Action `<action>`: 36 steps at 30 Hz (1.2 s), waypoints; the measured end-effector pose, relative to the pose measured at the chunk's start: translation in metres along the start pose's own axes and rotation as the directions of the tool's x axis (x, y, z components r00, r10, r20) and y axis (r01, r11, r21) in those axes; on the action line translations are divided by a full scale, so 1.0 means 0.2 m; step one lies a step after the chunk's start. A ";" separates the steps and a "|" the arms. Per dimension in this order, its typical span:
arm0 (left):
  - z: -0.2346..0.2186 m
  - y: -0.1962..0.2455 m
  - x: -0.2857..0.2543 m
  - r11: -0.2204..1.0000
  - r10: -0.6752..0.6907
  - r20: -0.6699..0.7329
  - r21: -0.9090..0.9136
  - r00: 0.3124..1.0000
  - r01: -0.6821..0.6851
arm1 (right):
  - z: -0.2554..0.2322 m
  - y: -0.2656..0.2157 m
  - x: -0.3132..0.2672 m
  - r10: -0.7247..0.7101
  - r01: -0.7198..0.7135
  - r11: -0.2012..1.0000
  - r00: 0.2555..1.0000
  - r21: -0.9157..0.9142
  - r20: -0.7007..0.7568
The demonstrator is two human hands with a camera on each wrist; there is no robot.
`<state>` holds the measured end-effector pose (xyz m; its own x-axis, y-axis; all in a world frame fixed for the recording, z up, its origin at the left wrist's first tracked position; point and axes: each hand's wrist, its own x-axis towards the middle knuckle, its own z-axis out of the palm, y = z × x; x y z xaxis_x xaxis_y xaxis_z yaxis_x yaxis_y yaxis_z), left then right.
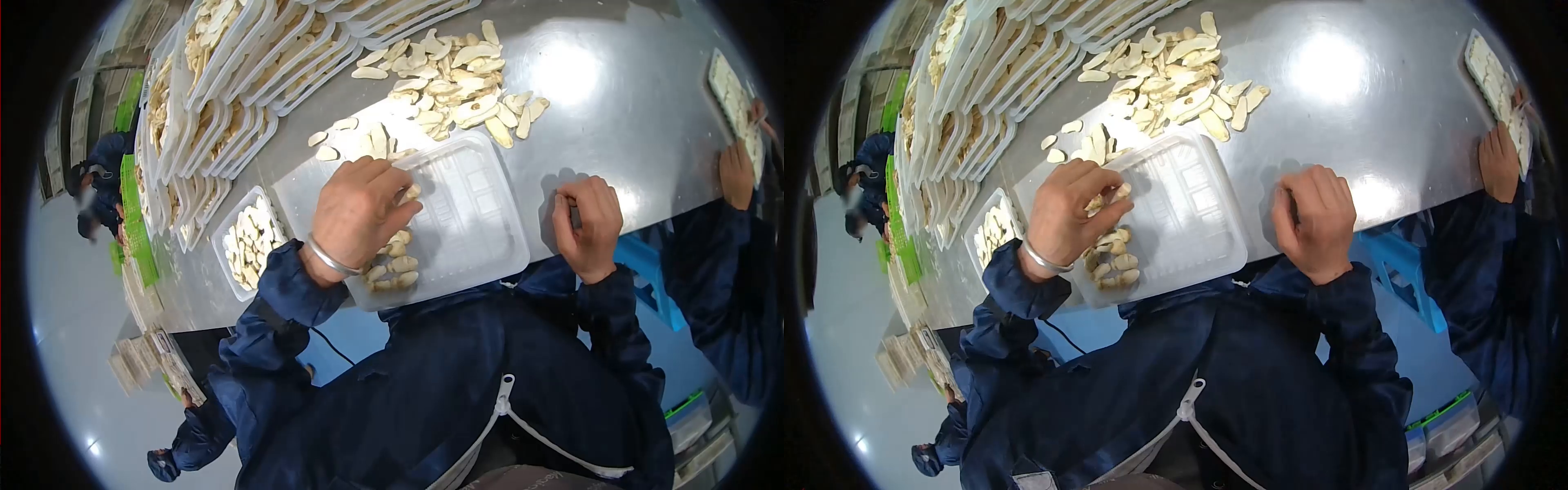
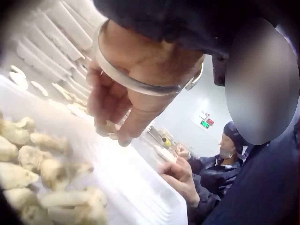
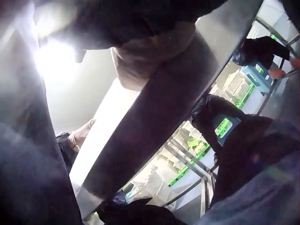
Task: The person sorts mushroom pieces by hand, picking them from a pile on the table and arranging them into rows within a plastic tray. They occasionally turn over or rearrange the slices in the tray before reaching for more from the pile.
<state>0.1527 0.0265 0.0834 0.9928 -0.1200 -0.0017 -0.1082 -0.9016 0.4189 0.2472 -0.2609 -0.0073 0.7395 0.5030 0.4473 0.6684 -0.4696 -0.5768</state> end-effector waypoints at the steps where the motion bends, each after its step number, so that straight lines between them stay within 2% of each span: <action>1: 0.02 -0.01 -0.01 1.000 0.013 -0.019 0.017 1.000 -0.013 | 0.00 0.00 0.00 -0.002 0.002 1.000 1.000 0.001 -0.007; 9: 0.06 -0.02 -0.03 0.994 0.042 -0.072 0.103 0.997 -0.035 | 0.01 0.00 0.00 -0.028 0.028 0.999 0.999 -0.018 -0.031; 12: 0.06 -0.02 -0.05 1.000 -0.025 -0.091 -0.013 0.995 0.024 | 0.00 -0.01 0.00 -0.016 0.015 1.000 1.000 -0.022 -0.022; 21: 0.08 -0.02 -0.03 1.000 0.011 -0.023 0.015 1.000 -0.011 | 0.00 -0.01 0.00 -0.005 0.005 1.000 1.000 -0.016 -0.019; 30: 0.08 -0.06 -0.04 0.983 -0.128 0.016 -0.127 0.992 0.129 | 0.01 0.00 0.01 -0.009 0.008 1.000 1.000 -0.019 -0.015; 36: 0.08 -0.03 -0.02 0.999 -0.039 0.018 -0.016 0.999 0.039 | 0.01 0.00 0.01 -0.015 0.015 1.000 1.000 -0.024 -0.013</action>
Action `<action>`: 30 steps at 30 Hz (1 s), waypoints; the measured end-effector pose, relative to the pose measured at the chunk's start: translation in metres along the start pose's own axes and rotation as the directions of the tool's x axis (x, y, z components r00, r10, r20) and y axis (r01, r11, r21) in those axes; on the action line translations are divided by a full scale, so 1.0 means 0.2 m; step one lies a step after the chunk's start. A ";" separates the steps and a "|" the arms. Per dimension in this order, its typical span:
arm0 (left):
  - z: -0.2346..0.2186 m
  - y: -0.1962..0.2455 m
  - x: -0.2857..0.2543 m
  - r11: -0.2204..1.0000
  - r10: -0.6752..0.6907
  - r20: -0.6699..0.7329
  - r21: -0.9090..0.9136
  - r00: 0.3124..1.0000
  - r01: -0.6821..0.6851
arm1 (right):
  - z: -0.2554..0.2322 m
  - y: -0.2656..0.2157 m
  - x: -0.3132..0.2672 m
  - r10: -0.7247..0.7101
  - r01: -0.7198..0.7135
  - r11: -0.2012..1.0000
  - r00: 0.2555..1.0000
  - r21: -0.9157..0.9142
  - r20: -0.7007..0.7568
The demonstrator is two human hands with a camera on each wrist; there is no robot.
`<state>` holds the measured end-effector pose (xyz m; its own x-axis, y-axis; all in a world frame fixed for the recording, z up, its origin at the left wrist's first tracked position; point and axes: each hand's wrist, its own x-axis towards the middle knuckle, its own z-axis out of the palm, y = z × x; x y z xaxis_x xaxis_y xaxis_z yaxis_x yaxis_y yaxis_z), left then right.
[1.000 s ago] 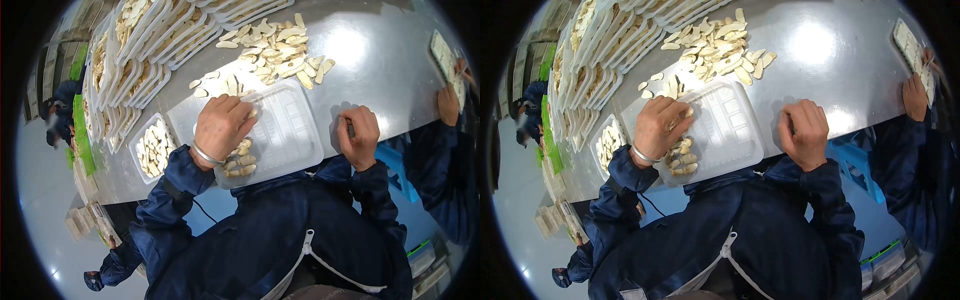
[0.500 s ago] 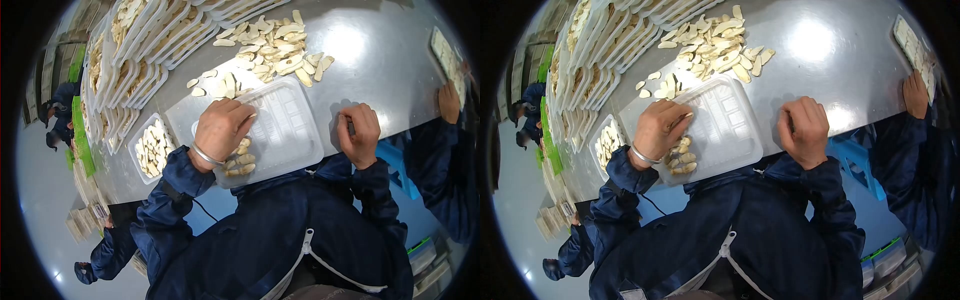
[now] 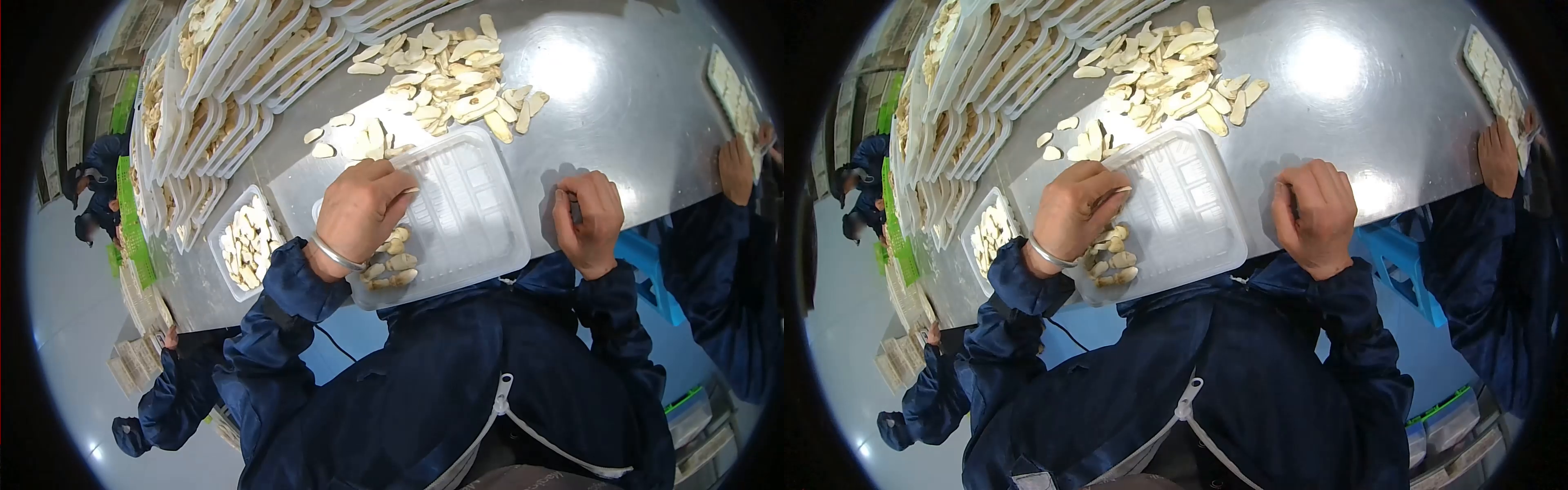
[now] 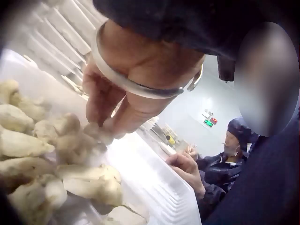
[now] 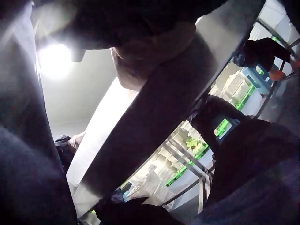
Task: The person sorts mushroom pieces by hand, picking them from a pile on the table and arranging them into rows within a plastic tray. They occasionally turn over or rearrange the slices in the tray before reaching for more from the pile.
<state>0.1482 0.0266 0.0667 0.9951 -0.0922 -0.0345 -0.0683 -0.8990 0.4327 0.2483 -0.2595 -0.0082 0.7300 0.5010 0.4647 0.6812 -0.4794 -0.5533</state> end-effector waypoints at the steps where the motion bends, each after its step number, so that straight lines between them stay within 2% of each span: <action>1: 0.00 0.00 0.00 1.000 -0.021 0.000 -0.019 1.000 0.021 | 0.00 0.00 0.00 -0.003 0.003 1.000 1.000 -0.002 -0.004; 6: 0.01 -0.02 -0.02 0.981 -0.139 0.021 -0.130 0.990 0.141 | 0.00 0.00 0.00 -0.005 0.005 1.000 1.000 -0.007 0.005; 13: -0.02 -0.01 -0.01 0.990 -0.084 -0.069 -0.123 0.994 0.075 | -0.01 0.00 0.00 -0.003 0.003 1.000 1.000 0.014 0.004; 16: -0.13 0.03 -0.05 0.982 -0.144 -0.113 -0.142 0.983 0.127 | -0.06 -0.05 0.02 0.239 -0.243 0.951 0.970 0.190 0.041; 17: -0.15 0.03 -0.07 0.977 -0.174 -0.140 -0.148 0.975 0.153 | -0.10 -0.08 0.04 0.211 -0.219 0.954 0.976 0.203 0.061; 20: -0.16 0.03 -0.15 0.970 -0.209 -0.207 -0.167 0.956 0.176 | -0.12 -0.24 0.18 -0.115 0.086 0.978 0.982 0.190 0.153; 22: -0.13 0.02 -0.22 0.959 -0.245 -0.250 -0.205 0.937 0.195 | -0.08 -0.37 0.27 -0.323 0.260 0.929 0.918 0.264 0.232; 23: -0.12 0.00 -0.26 0.965 -0.219 -0.267 -0.204 0.939 0.167 | -0.04 -0.40 0.29 -0.407 0.328 0.898 0.872 0.292 0.273; 26: -0.10 0.01 -0.36 0.947 -0.267 -0.272 -0.253 0.924 0.199 | 0.04 -0.51 0.38 -0.515 0.447 0.857 0.711 0.257 0.479; 30: -0.08 0.00 -0.49 0.921 -0.325 -0.342 -0.324 0.882 0.214 | 0.20 -0.52 0.43 -0.557 0.547 0.812 0.622 0.205 0.550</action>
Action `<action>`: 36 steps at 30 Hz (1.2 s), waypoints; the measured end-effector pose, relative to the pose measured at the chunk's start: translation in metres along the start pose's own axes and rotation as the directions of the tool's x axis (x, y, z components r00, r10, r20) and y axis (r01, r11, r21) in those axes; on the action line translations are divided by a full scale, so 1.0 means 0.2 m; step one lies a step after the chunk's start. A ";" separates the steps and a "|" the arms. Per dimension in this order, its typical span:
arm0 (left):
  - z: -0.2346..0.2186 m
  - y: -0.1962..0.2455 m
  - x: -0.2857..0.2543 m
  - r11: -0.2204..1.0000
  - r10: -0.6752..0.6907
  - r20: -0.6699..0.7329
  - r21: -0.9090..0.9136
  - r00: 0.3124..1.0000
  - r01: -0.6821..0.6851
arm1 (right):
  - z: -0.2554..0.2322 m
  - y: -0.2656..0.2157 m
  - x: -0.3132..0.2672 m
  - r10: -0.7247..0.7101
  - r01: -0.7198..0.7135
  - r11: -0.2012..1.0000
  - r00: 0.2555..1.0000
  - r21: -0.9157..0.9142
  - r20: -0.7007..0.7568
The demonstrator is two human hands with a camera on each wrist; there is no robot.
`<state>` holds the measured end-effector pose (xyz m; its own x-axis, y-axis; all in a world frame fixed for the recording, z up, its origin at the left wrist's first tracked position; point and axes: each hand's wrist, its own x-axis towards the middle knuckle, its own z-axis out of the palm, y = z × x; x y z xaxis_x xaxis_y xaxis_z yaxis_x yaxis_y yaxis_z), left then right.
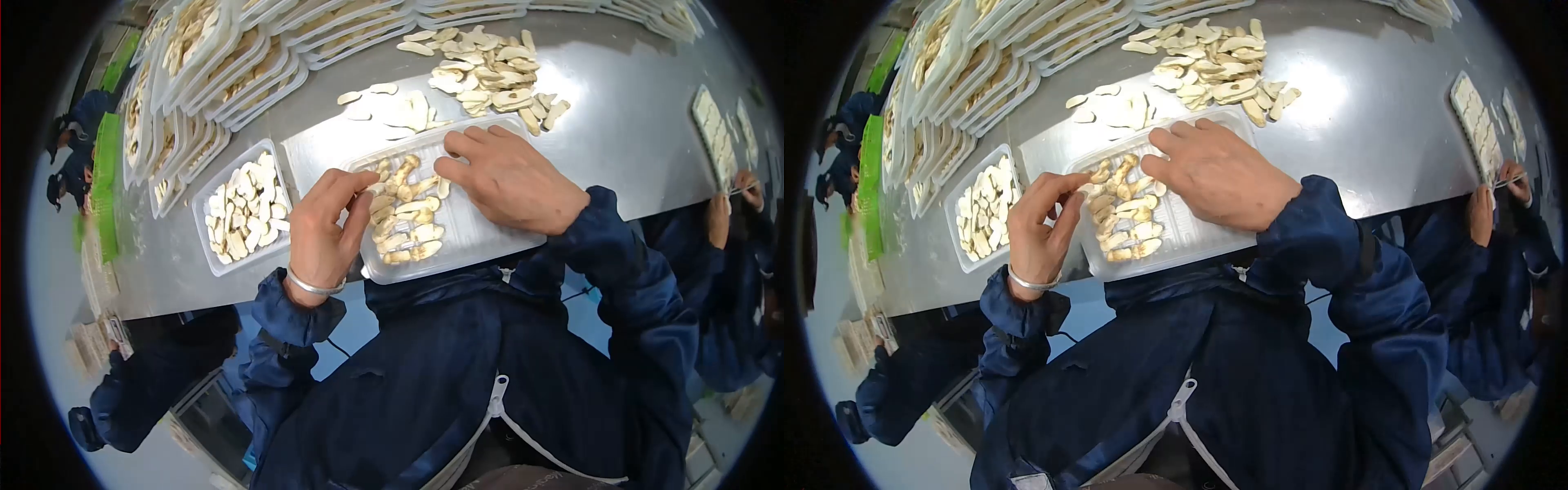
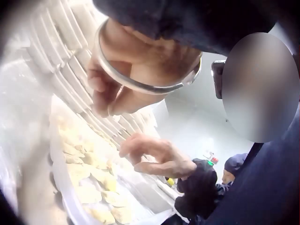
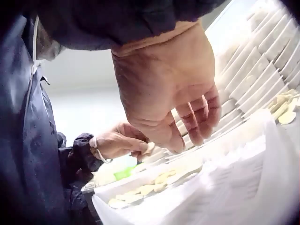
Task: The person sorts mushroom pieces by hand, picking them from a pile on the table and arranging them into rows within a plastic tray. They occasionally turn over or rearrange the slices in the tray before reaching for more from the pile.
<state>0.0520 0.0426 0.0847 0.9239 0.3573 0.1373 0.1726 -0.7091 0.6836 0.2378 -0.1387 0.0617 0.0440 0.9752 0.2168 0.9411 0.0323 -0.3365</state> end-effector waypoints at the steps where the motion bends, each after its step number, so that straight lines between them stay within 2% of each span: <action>1: -0.01 -0.01 -0.03 1.000 0.004 -0.029 -0.027 1.000 -0.004 | 0.02 0.01 0.02 -0.014 0.014 1.000 1.000 -0.010 0.007; 4: -0.03 -0.06 -0.10 0.996 -0.015 -0.060 -0.093 0.998 0.009 | 0.01 0.01 0.07 0.051 -0.046 0.998 0.983 -0.032 0.178; 7: -0.03 -0.09 -0.14 0.990 -0.022 -0.077 -0.139 0.997 0.011 | 0.04 0.02 0.08 0.055 -0.043 0.997 0.982 -0.071 0.180; 10: -0.03 -0.10 -0.15 0.987 -0.019 -0.083 -0.159 0.996 0.006 | 0.04 0.05 0.07 -0.012 0.021 0.998 0.990 -0.060 0.140; 13: -0.05 -0.09 -0.15 0.983 -0.038 -0.075 -0.184 0.996 0.023 | -0.07 0.07 0.02 0.108 -0.109 0.994 0.994 0.016 0.028; 16: -0.05 -0.09 -0.15 0.983 -0.032 -0.069 -0.184 0.997 0.019 | -0.16 0.15 -0.07 0.266 -0.263 0.960 0.963 -0.092 0.029; 20: -0.04 -0.03 -0.11 0.990 0.009 -0.035 -0.139 0.999 -0.014 | -0.19 0.14 -0.09 0.430 -0.435 0.893 0.901 0.120 0.061; 23: -0.03 0.01 -0.09 0.991 0.078 -0.009 -0.113 0.997 -0.078 | -0.09 0.20 -0.11 0.264 -0.260 0.963 0.962 0.071 -0.064; 26: -0.02 0.05 -0.07 0.987 0.116 0.019 -0.117 0.993 -0.114 | -0.03 0.21 -0.11 0.235 -0.226 0.971 0.966 0.082 -0.111; 29: 0.01 0.10 -0.05 0.986 0.140 0.051 -0.099 0.989 -0.135 | 0.00 0.22 -0.12 0.268 -0.258 0.961 0.956 0.096 -0.117; 35: 0.05 0.17 -0.04 0.988 0.127 0.090 -0.097 0.988 -0.118 | 0.00 0.22 -0.12 0.186 -0.211 0.970 0.963 -0.118 -0.193; 36: 0.06 0.17 -0.04 0.988 0.123 0.092 -0.101 0.988 -0.114 | -0.02 0.21 -0.13 0.187 -0.222 0.968 0.950 -0.121 -0.249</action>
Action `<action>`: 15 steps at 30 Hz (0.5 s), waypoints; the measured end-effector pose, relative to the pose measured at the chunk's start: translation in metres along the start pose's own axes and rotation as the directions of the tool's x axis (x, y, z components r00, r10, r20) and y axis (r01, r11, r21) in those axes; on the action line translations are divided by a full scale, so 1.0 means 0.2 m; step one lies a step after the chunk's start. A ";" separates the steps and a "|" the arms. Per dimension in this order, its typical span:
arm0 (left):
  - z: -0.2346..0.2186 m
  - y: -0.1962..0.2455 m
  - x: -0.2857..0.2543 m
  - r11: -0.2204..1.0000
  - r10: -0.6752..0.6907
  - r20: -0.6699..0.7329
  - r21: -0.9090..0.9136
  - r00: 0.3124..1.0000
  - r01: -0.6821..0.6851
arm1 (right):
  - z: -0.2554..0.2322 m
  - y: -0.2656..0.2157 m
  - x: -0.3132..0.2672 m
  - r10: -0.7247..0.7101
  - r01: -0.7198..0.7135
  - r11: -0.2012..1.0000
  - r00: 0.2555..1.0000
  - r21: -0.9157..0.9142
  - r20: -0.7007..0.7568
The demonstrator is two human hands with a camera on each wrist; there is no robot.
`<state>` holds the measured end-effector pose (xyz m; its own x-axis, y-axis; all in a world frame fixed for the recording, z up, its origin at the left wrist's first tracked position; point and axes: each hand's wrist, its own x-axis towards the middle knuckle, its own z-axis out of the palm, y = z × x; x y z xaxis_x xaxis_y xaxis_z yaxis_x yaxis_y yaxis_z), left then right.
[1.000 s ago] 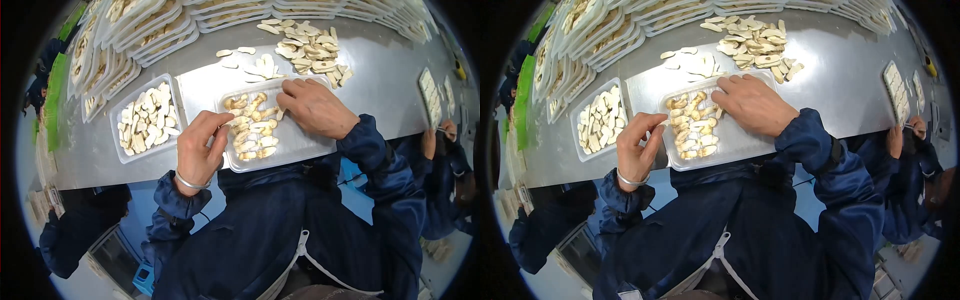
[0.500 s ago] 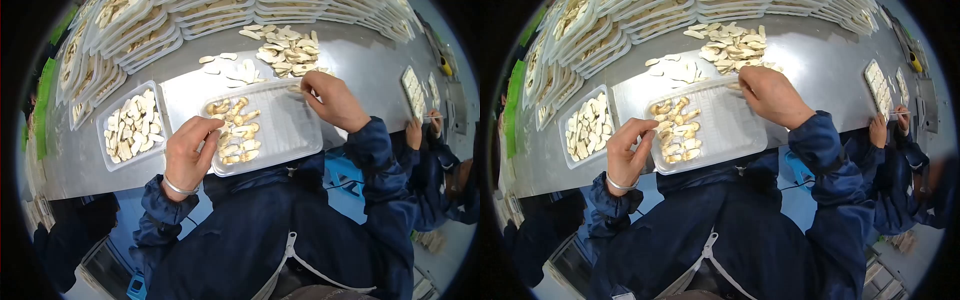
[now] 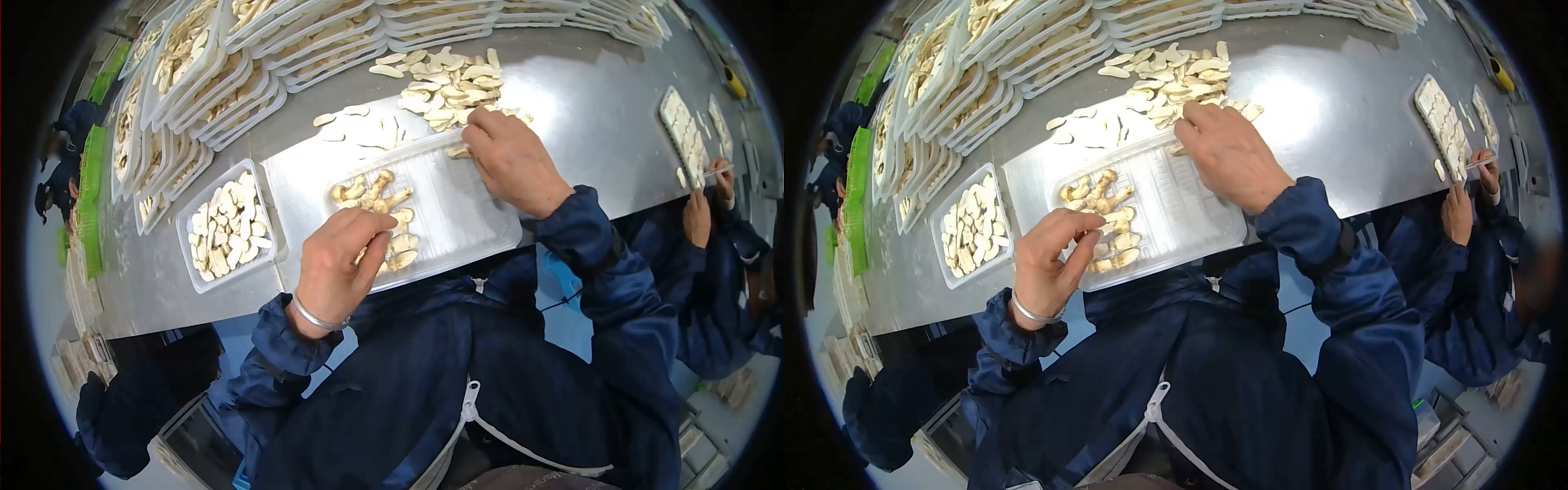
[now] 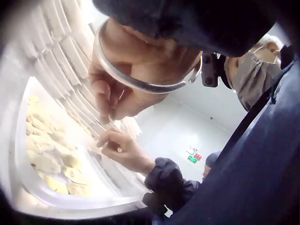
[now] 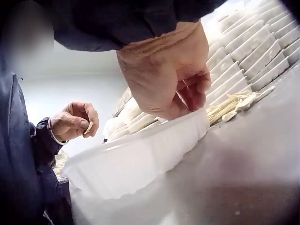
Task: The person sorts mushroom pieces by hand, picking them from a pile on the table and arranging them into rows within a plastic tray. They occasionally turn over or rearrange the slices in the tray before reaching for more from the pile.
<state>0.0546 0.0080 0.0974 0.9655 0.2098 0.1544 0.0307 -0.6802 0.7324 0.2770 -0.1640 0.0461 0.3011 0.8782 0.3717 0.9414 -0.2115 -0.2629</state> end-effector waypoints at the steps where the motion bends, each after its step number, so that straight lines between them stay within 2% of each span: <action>1: 0.01 0.00 -0.01 1.000 -0.004 -0.001 -0.005 1.000 0.004 | -0.04 -0.01 0.00 0.008 -0.008 1.000 0.998 -0.005 -0.056; 2: 0.02 0.00 -0.01 1.000 -0.008 -0.003 -0.009 1.000 0.008 | -0.09 -0.03 -0.01 0.014 -0.015 1.000 0.994 -0.009 -0.112; 3: 0.03 0.01 -0.03 0.997 -0.056 -0.010 -0.060 0.998 0.056 | -0.14 -0.06 -0.04 0.096 -0.093 0.995 0.990 0.040 -0.101; 5: 0.06 0.03 -0.05 0.976 -0.150 -0.015 -0.161 0.989 0.146 | -0.24 -0.21 -0.10 0.186 -0.190 0.905 0.981 0.382 0.049; 6: 0.08 0.04 -0.05 0.978 -0.134 0.005 -0.163 0.991 0.133 | -0.27 -0.28 -0.14 0.211 -0.249 0.812 0.968 0.528 0.132; 8: 0.13 0.07 -0.05 0.980 -0.098 0.049 -0.172 0.994 0.105 | -0.26 -0.40 -0.15 0.154 -0.280 0.708 0.957 0.649 0.246; 9: 0.15 0.07 -0.05 0.979 -0.061 0.048 -0.190 0.997 0.069 | -0.22 -0.42 -0.16 0.088 -0.191 0.724 0.979 0.663 0.186; 12: 0.16 0.09 -0.04 0.985 -0.009 0.042 -0.172 0.999 0.016 | -0.16 -0.44 -0.19 0.067 -0.149 0.765 0.986 0.626 0.152; 15: 0.18 0.09 -0.05 0.975 -0.004 0.035 -0.222 0.999 0.012 | -0.14 -0.46 -0.19 0.082 -0.171 0.739 0.983 0.651 0.166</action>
<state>0.0548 -0.0309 0.0848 0.9737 0.1882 0.1284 -0.0161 -0.5051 0.8629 0.1827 -0.1910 0.0816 0.3477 0.9168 0.1963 0.5454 -0.0274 -0.8377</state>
